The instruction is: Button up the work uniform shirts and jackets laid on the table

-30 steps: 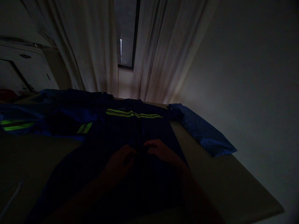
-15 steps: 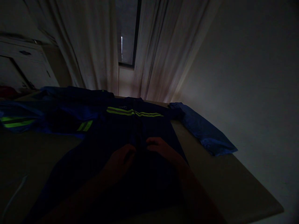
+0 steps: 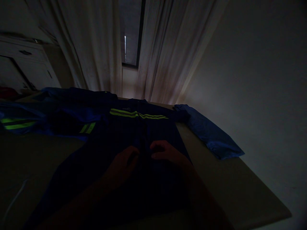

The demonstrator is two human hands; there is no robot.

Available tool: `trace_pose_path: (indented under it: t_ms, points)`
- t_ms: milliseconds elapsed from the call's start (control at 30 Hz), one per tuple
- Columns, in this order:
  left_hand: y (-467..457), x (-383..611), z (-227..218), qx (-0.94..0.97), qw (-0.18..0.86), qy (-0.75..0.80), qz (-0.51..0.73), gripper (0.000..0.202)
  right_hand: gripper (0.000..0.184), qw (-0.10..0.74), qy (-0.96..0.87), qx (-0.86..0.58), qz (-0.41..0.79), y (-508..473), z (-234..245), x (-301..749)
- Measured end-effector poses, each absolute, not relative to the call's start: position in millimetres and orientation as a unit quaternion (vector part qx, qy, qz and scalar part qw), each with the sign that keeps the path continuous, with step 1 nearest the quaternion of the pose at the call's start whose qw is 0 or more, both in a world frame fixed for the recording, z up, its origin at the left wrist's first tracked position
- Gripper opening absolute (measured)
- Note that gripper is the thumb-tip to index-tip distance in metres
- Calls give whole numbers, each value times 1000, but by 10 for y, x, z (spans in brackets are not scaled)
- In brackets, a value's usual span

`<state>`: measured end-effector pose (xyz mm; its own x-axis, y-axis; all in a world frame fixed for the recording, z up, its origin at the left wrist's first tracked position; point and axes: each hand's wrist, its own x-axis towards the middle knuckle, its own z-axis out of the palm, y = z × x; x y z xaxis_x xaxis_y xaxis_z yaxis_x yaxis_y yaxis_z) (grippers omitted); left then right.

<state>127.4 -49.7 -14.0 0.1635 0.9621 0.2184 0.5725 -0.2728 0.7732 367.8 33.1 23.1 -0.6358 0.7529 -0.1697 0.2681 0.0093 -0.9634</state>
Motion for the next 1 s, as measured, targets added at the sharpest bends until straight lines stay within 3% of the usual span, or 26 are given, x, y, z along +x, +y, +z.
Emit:
trace_pose_path:
  t_ms: [133,367,1000]
  points:
    - [-495,1279,-144,713,268,539,359,17,46,186,-683,-359,608,311,256,3703]
    - [-500,1291,-135,712,267,539,361,17,35,217,-686,-316,619,307,258,3662]
    - [-512,1288,-120,714,254,537,372,15,35,200,-716,-271,611,361,212,3685]
